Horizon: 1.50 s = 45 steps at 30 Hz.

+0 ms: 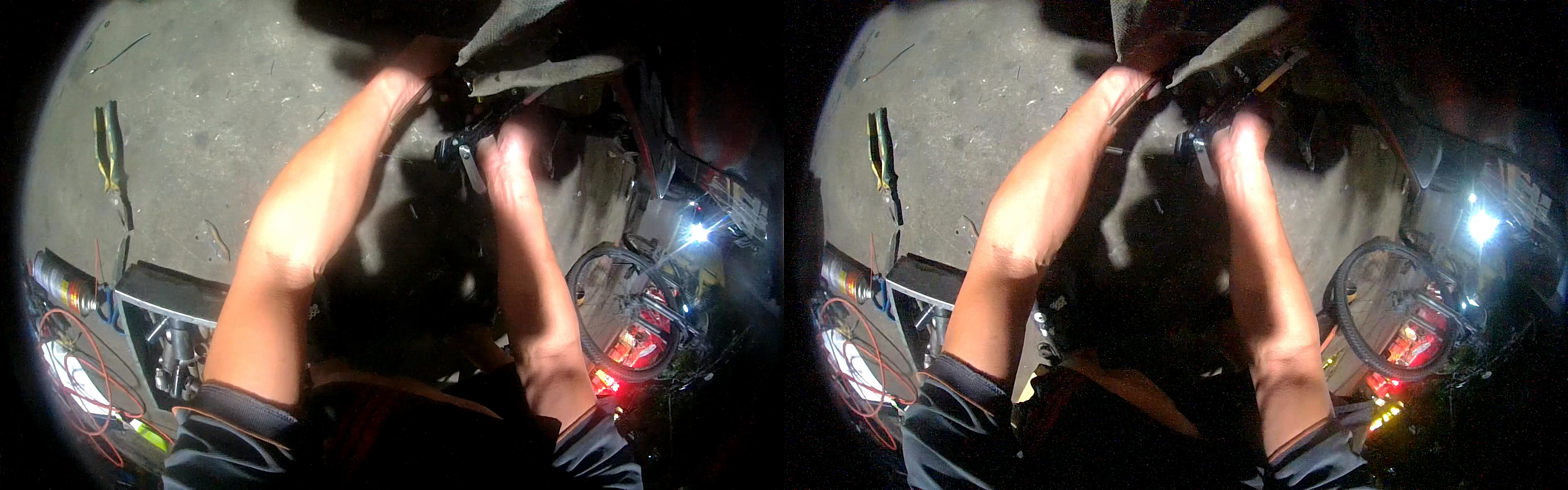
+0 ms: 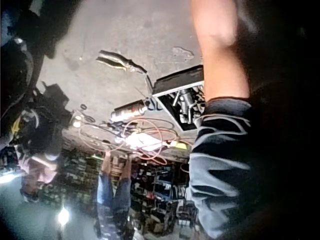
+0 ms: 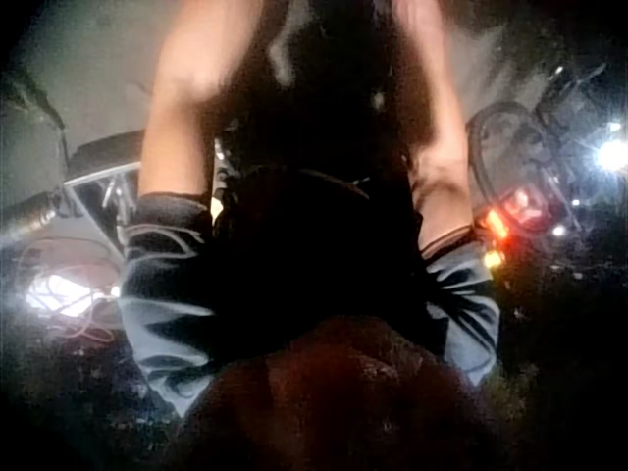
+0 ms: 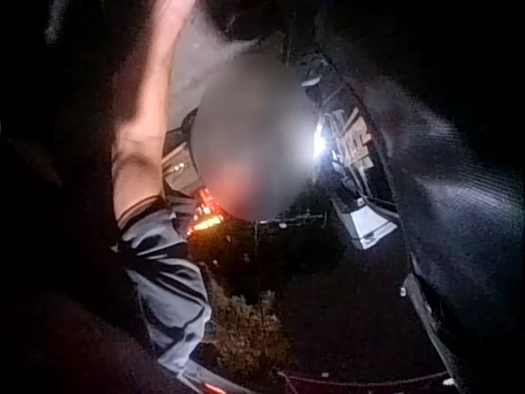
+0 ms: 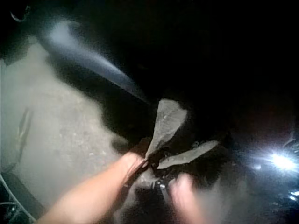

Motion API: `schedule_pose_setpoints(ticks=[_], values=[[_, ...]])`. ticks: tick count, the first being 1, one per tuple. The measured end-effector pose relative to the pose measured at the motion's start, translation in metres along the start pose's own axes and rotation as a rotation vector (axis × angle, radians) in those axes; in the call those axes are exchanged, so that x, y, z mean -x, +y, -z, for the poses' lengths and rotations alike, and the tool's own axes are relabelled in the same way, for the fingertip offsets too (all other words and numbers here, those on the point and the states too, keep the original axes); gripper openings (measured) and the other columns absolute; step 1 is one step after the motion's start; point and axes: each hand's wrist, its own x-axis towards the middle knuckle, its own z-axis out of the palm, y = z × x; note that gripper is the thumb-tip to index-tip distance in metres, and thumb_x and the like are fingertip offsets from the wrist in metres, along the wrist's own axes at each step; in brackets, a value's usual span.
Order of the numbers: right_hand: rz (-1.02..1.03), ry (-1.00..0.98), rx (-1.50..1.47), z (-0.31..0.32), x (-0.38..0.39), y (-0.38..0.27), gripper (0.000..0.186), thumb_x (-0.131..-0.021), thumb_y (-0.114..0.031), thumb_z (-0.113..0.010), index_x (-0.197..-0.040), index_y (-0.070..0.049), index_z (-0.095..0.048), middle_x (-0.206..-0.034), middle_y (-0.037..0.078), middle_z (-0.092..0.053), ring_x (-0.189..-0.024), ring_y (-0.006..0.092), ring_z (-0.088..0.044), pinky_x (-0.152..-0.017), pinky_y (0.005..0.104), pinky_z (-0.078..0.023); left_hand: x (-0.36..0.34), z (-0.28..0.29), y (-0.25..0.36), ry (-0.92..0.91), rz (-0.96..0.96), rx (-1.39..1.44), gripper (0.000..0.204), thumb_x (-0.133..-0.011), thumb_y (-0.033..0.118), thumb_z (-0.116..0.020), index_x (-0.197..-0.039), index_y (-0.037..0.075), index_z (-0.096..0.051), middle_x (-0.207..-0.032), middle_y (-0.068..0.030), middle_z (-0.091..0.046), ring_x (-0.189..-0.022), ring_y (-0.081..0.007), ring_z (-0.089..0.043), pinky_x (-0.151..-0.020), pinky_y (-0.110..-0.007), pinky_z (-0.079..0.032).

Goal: The person uses a hex key to tighten bolts on a bicycle component and then manually threads a long thin rod into a slot on a frame part.

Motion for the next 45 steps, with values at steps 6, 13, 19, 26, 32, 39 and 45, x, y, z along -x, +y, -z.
schedule_pose_setpoints(ticks=[6,13,19,26,32,39,45], values=[[-0.228,-0.219,-0.175,0.046,-0.067,0.044,0.034,-0.095,-0.019,-0.037,-0.123,-0.003,-0.046,-0.121,0.014,-0.053,-0.108,0.0295,-0.052,-0.093,0.0464,-0.044,0.0,0.021,-0.037,0.195,-0.302,-0.596,0.019,-0.087,0.008,-0.05,-0.1,0.003,-0.062,-0.093,-0.0133,-0.065,-0.074,-0.0201,-0.06,-0.071,-0.033,-0.049],[0.079,0.098,0.222,0.006,-0.002,-0.005,0.038,-0.091,-0.033,-0.049,-0.122,-0.013,-0.046,-0.103,0.003,-0.053,-0.079,0.015,-0.051,-0.069,0.0292,-0.047,-0.031,0.029,0.024,0.305,-0.2,-0.567,0.019,-0.086,0.009,-0.049,-0.099,0.004,-0.062,-0.091,-0.0146,-0.064,-0.075,-0.0236,-0.059,-0.074,-0.036,-0.047],[-0.041,-0.036,0.155,0.019,-0.019,0.001,0.034,-0.091,-0.042,-0.047,-0.111,-0.015,-0.052,-0.104,0.001,-0.055,-0.085,0.0168,-0.051,-0.072,0.0311,-0.046,-0.041,0.035,0.019,0.312,-0.179,-0.923,0.02,-0.085,0.01,-0.048,-0.099,0.005,-0.061,-0.091,-0.0158,-0.063,-0.077,-0.0271,-0.059,-0.074,-0.039,-0.046],[-0.073,-0.105,0.139,0.042,-0.041,0.008,0.037,-0.091,-0.046,-0.045,-0.109,-0.015,-0.053,-0.101,0.001,-0.055,-0.086,0.0173,-0.049,-0.071,0.0347,-0.044,-0.036,0.018,0.006,0.321,-0.186,-1.087,0.022,-0.083,0.012,-0.046,-0.099,0.005,-0.06,-0.09,-0.0171,-0.063,-0.08,-0.031,-0.059,-0.075,-0.043,-0.044],[-0.064,-0.041,0.043,0.036,-0.037,0.008,0.036,-0.091,-0.046,-0.044,-0.107,-0.015,-0.054,-0.096,0.002,-0.055,-0.082,0.0181,-0.049,-0.068,0.0364,-0.043,-0.033,0.015,0.005,0.338,-0.186,-1.133,0.023,-0.082,0.013,-0.045,-0.099,0.006,-0.06,-0.09,-0.0183,-0.062,-0.083,-0.0345,-0.058,-0.075,-0.046,-0.042],[-0.08,-0.025,0.073,0.028,-0.029,0.008,0.029,-0.093,-0.027,-0.039,-0.113,-0.01,-0.051,-0.104,0.008,-0.055,-0.087,0.0238,-0.052,-0.071,0.0382,-0.047,-0.035,0.02,-0.004,0.341,-0.133,-1.157,0.025,-0.082,0.017,-0.046,-0.1,0.006,-0.059,-0.09,-0.0189,-0.062,-0.085,-0.0369,-0.058,-0.076,-0.048,-0.041],[-0.047,-0.003,0.099,0.03,-0.032,0.007,0.03,-0.094,-0.012,-0.033,-0.118,-0.003,-0.048,-0.111,0.014,-0.054,-0.095,0.0274,-0.053,-0.079,0.0417,-0.049,-0.033,0.013,-0.001,0.335,-0.179,-1.13,0.028,-0.081,0.021,-0.049,-0.103,0.008,-0.059,-0.095,-0.0167,-0.062,-0.089,-0.0342,-0.058,-0.078,-0.048,-0.042]])
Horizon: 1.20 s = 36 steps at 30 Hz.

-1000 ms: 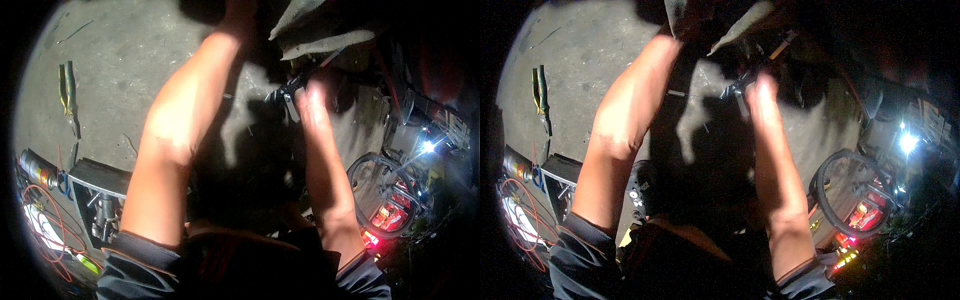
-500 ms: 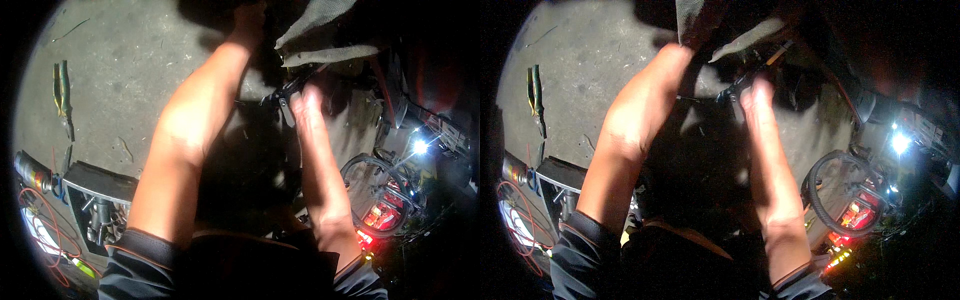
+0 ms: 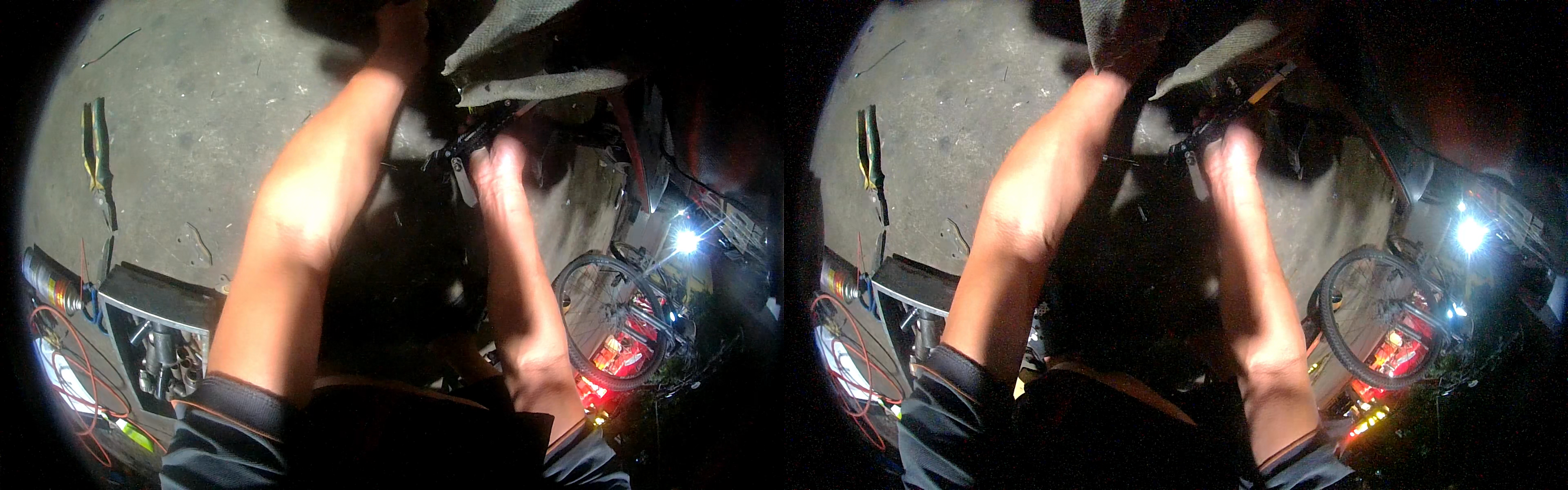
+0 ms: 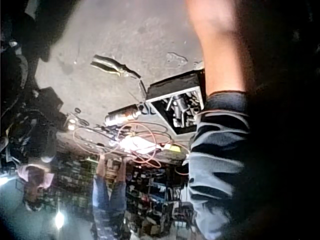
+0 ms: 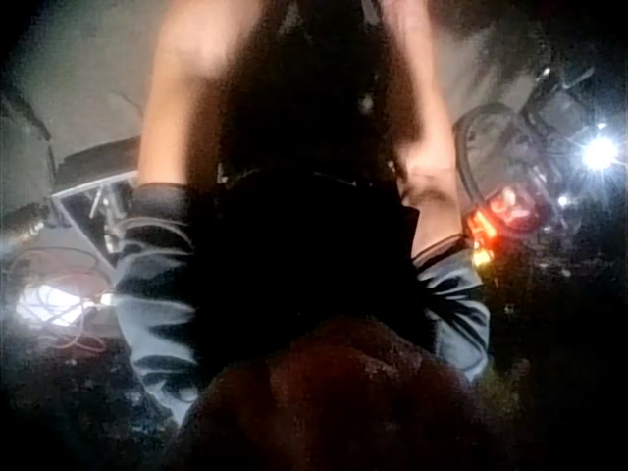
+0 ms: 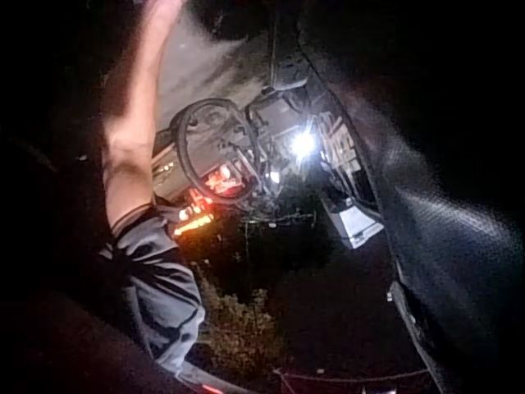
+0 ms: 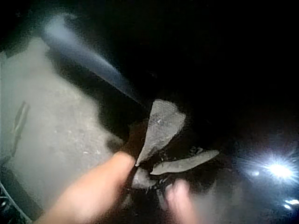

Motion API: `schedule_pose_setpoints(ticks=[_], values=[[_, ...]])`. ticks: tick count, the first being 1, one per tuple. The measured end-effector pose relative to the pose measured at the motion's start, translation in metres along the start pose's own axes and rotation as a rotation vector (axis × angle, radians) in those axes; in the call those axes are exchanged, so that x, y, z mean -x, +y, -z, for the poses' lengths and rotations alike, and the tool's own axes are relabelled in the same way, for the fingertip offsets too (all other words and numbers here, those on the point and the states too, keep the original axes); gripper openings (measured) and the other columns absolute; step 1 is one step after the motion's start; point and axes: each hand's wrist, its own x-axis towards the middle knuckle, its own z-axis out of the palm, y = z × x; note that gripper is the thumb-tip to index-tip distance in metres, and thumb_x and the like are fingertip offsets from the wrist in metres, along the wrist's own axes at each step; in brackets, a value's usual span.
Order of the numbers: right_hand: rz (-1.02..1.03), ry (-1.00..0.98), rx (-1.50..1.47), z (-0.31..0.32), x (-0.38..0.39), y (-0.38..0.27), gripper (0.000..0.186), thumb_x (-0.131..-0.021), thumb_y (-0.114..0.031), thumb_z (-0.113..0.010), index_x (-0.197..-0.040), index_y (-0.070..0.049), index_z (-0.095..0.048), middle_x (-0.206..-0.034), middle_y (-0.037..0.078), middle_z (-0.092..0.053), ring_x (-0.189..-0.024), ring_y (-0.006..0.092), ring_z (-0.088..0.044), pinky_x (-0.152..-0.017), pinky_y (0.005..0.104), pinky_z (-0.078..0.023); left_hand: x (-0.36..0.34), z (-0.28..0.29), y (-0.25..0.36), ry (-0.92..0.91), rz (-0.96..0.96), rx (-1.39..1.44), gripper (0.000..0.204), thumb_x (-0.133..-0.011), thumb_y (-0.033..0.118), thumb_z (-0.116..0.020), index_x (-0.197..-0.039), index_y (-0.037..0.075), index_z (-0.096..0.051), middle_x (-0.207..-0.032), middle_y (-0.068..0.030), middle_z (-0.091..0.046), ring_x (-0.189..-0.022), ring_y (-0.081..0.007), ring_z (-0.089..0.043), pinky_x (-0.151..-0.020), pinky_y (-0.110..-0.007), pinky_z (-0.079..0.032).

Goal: The person uses a hex key to tighten bolts on a bicycle component and then manually threads a long thin rod into a slot on a frame part.

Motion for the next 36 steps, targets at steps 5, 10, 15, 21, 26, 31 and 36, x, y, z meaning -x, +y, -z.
schedule_pose_setpoints(ticks=[5,10,15,21,26,31,36], values=[[0.026,-0.024,-0.083,-0.005,0.003,0.001,0.031,-0.093,-0.01,-0.033,-0.118,-0.001,-0.048,-0.111,0.014,-0.054,-0.097,0.0276,-0.053,-0.084,0.0419,-0.049,0.002,0.001,-0.001,0.024,-0.034,0.029,0.03,-0.081,0.025,-0.051,-0.106,0.01,-0.059,-0.099,-0.0149,-0.062,-0.093,-0.0319,-0.058,-0.079,-0.047,-0.042],[-0.051,0.068,-0.062,-0.007,0.005,0.0,0.029,-0.093,-0.01,-0.035,-0.117,-0.003,-0.049,-0.109,0.013,-0.055,-0.096,0.0262,-0.053,-0.083,0.0404,-0.049,-0.002,-0.001,-0.004,0.284,-0.242,0.182,0.034,-0.08,0.028,-0.052,-0.11,0.013,-0.059,-0.107,-0.0126,-0.062,-0.099,-0.0285,-0.058,-0.081,-0.046,-0.042],[0.137,-0.129,-0.068,-0.009,0.019,0.0,0.033,-0.092,-0.024,-0.041,-0.118,-0.005,-0.05,-0.113,0.008,-0.055,-0.1,0.0236,-0.052,-0.087,0.0379,-0.045,-0.009,0.005,-0.004,0.07,0.089,0.467,0.035,-0.084,0.028,-0.05,-0.113,0.009,-0.057,-0.109,-0.0153,-0.059,-0.099,-0.0289,-0.055,-0.086,-0.043,-0.041],[0.256,-0.35,0.117,0.009,0.014,0.001,0.036,-0.086,-0.021,-0.057,-0.118,-0.006,-0.051,-0.113,0.005,-0.056,-0.101,0.02,-0.052,-0.088,0.0358,-0.042,-0.008,0.019,0.024,0.24,0.568,1.55,0.029,-0.087,0.025,-0.048,-0.104,0.004,-0.059,-0.1,-0.0192,-0.06,-0.092,-0.0322,-0.054,-0.083,-0.041,-0.043],[0.119,-0.141,0.462,0.013,0.013,-0.014,0.046,-0.077,-0.01,-0.067,-0.119,-0.005,-0.05,-0.112,0.004,-0.055,-0.099,0.0191,-0.052,-0.086,0.0354,-0.043,0.006,0.034,0.003,0.126,0.115,-0.011,0.026,-0.085,0.024,-0.052,-0.098,0.004,-0.062,-0.091,-0.0206,-0.062,-0.089,-0.036,-0.057,-0.078,-0.039,-0.045],[0.543,-0.212,1.111,0.033,-0.001,-0.048,0.032,-0.078,-0.029,-0.064,-0.093,0.0,-0.062,-0.086,0.009,-0.062,-0.078,0.021,-0.057,-0.071,0.0331,-0.043,0.008,0.083,0.016,-0.214,-0.129,0.11,0.033,-0.085,0.031,-0.05,-0.102,0.006,-0.063,-0.094,-0.0222,-0.062,-0.092,-0.0355,-0.059,-0.079,-0.045,-0.045],[0.793,-0.321,1.735,0.067,-0.049,-0.077,0.039,-0.082,-0.04,-0.053,-0.082,-0.004,-0.066,-0.081,0.014,-0.064,-0.073,0.0264,-0.059,-0.069,0.0381,-0.041,0.025,0.115,0.042,-0.119,0.739,1.449,0.012,-0.086,0.011,-0.052,-0.09,0.004,-0.061,-0.077,-0.0089,-0.06,-0.065,-0.0176,-0.056,-0.06,-0.034,-0.047]])
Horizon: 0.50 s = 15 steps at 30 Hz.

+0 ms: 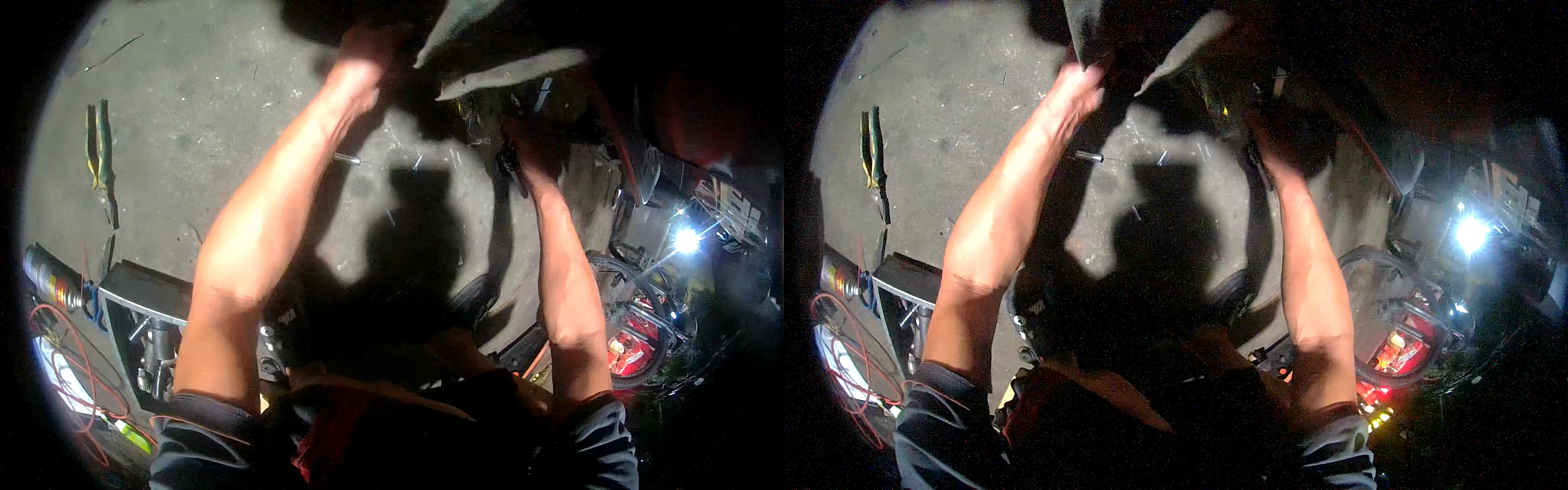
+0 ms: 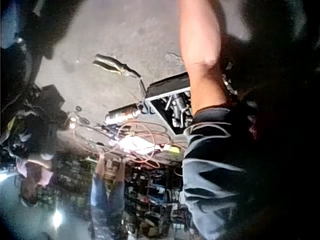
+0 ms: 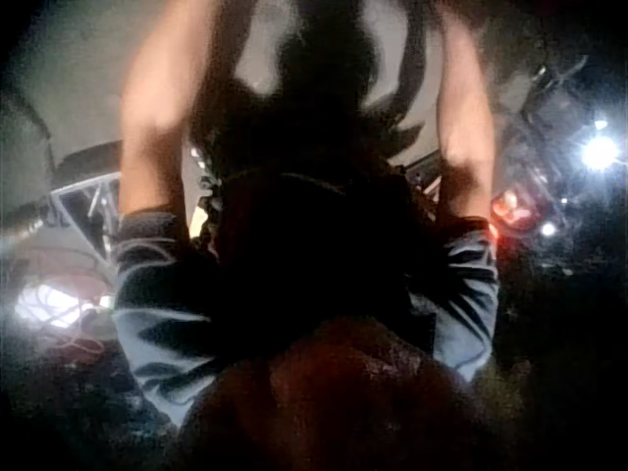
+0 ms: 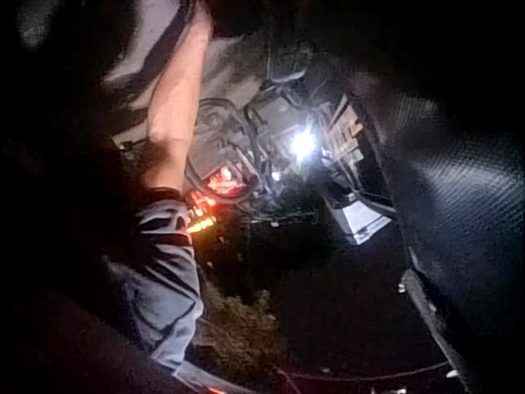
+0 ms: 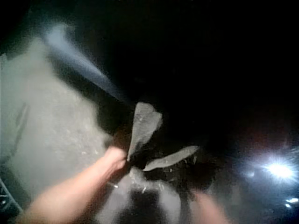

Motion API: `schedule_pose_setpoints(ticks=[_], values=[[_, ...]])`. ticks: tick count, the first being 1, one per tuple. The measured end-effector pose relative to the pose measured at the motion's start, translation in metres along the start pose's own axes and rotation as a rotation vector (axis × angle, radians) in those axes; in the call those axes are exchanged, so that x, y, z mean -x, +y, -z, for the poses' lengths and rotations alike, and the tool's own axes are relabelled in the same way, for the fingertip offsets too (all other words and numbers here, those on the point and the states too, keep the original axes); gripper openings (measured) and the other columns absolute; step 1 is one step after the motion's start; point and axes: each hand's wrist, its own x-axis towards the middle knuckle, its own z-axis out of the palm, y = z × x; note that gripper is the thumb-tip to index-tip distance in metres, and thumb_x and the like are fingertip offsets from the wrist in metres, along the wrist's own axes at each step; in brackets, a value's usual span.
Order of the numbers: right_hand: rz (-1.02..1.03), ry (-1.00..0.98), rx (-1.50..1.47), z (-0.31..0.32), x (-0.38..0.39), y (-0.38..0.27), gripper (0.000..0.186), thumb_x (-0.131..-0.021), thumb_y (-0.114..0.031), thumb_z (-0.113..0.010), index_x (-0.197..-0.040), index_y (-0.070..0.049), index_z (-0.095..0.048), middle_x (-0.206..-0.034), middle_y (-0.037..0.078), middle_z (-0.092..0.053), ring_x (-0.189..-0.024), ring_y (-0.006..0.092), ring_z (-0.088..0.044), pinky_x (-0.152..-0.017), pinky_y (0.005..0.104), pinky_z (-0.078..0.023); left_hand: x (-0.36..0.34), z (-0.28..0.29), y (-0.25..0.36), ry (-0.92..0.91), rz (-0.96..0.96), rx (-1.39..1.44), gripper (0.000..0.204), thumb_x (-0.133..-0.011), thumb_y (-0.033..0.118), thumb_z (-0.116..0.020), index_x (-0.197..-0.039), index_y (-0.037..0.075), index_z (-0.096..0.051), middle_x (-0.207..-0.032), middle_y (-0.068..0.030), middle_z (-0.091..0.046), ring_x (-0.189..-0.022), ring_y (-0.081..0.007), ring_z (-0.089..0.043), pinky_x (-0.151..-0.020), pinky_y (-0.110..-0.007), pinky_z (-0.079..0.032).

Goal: The person uses a hex key to tighten bolts on a bicycle component and then manually threads a long thin rod into a slot on a frame part.

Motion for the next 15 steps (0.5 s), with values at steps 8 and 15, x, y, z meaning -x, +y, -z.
schedule_pose_setpoints(ticks=[8,15], values=[[0.016,0.106,0.117,0.013,0.009,-0.054,0.046,-0.08,-0.045,-0.054,-0.102,-0.004,-0.063,-0.093,0.018,-0.064,-0.084,0.0327,-0.06,-0.076,0.0411,-0.043,0.031,0.014,-0.014,-0.18,0.137,-0.378,0.011,-0.074,0.007,-0.054,-0.08,0.002,-0.062,-0.063,-0.0044,-0.055,-0.055,-0.0125,-0.05,-0.046,-0.026,-0.039],[0.053,-0.056,-0.121,0.021,0.003,-0.046,0.058,-0.082,-0.051,-0.05,-0.123,-0.011,-0.045,-0.117,0.02,-0.05,-0.106,0.0366,-0.047,-0.092,0.042,-0.035,0.065,-0.027,0.047,-0.297,0.161,-1.088,0.031,-0.087,0.023,-0.055,-0.11,0.002,-0.059,-0.091,-0.0057,-0.064,-0.083,-0.019,-0.058,-0.074,-0.031,-0.047]])
